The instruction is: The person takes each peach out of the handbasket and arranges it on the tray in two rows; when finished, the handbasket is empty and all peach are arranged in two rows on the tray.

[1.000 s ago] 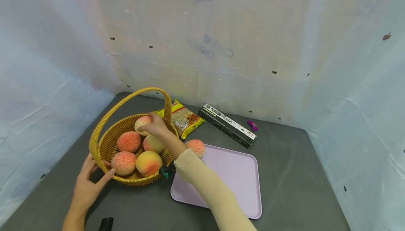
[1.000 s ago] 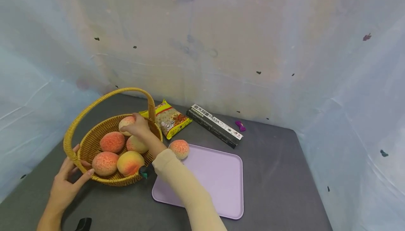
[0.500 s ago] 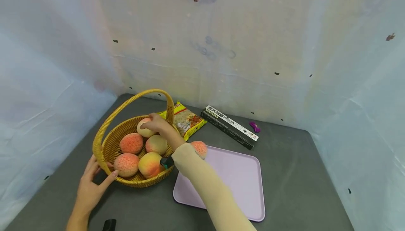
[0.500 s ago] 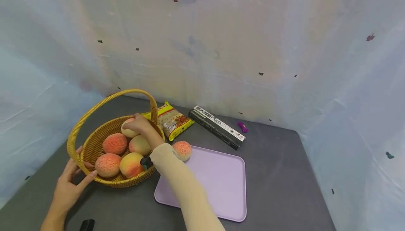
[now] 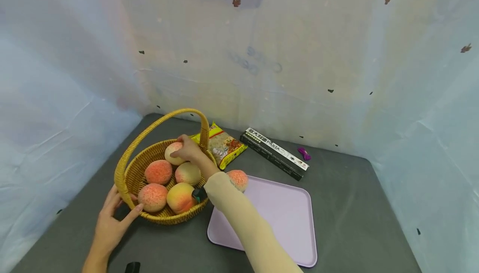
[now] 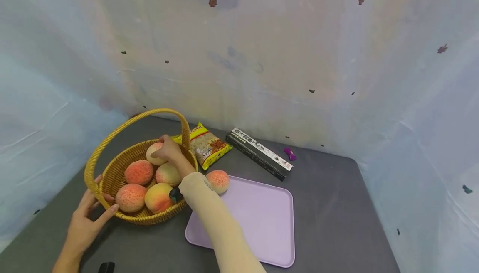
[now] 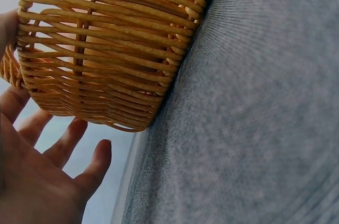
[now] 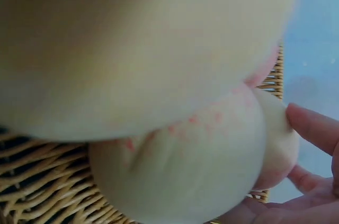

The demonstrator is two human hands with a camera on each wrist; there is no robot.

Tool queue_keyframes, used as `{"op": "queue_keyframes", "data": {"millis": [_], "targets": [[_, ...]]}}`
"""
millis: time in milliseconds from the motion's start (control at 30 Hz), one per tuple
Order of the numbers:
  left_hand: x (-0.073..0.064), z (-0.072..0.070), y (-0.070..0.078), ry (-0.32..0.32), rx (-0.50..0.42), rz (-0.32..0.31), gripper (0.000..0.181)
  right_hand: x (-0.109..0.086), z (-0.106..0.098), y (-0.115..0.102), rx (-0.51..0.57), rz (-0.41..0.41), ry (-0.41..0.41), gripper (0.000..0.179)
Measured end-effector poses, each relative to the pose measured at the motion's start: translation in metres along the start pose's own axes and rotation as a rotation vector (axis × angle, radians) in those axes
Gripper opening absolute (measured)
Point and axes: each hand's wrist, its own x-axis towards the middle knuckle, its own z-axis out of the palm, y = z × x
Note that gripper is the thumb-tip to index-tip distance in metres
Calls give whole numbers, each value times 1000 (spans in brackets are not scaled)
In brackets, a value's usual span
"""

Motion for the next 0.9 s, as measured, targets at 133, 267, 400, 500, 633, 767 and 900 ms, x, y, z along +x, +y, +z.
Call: {"op": "queue_keyframes", "data": {"millis": [133,267,400,500,633,767,900], "targets": [[-1,0,-1,8,-17,27,28,-3,0,4,-11,-47,-8,52],[0,0,-2,7,-17,28,29,-6,-5,2,13,-73,-34,51],[0,1,-2,9,-5,16,28,-8,-12,-1,31,-95,-67,51],[0,1,-1,12,7,19,27,-9,-17,-2,48,-108,-99,51],[-1,1,-2,14,2,22,27,-11,-24,-1,50,-126,-135,51],[-1,1,-4,10,-8,24,27,-14,-31,3,49,-173,-172,54],[-1,1,-6,6,0,26,27,-20,-36,8,33,-248,-176,59]]}}
